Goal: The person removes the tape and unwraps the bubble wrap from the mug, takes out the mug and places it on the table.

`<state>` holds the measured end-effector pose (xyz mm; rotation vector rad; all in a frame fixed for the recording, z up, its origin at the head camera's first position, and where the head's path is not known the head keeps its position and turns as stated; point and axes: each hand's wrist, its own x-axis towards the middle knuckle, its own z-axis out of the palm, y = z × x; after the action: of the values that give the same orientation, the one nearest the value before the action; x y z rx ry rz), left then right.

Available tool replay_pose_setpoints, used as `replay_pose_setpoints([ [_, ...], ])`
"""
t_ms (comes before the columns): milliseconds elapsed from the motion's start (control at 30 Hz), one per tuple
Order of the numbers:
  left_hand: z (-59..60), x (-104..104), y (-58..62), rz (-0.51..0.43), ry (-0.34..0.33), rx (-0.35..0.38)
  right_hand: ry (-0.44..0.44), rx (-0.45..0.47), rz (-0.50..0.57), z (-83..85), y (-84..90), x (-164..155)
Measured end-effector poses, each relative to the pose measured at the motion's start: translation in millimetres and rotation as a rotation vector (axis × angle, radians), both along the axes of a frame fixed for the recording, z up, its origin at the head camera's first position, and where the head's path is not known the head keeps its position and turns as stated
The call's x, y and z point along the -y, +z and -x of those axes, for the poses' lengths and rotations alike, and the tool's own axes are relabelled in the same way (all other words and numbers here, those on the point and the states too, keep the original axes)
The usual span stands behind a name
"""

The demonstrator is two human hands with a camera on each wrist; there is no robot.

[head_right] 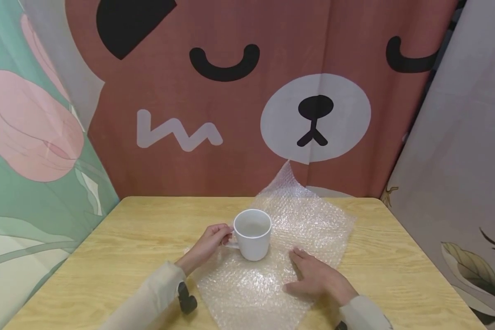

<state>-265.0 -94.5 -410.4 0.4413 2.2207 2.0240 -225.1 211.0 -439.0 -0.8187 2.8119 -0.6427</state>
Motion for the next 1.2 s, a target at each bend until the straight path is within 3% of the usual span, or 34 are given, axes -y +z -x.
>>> replay_pose_setpoints([
  [767, -3.3, -10, -9.2, -0.121, 0.109, -0.028, -0.012, 0.016, -0.005, -2.6, -2.3, -1],
  [933, 0.8, -13, -16.6, -0.188, 0.121, -0.034, -0.021, 0.024, -0.011, -1.8, -0.9, -1],
  [1200, -3.8, -16, -11.2, -0.226, 0.171, -0.029, -0.015, 0.020, -0.018, -0.9, 0.8, 1],
])
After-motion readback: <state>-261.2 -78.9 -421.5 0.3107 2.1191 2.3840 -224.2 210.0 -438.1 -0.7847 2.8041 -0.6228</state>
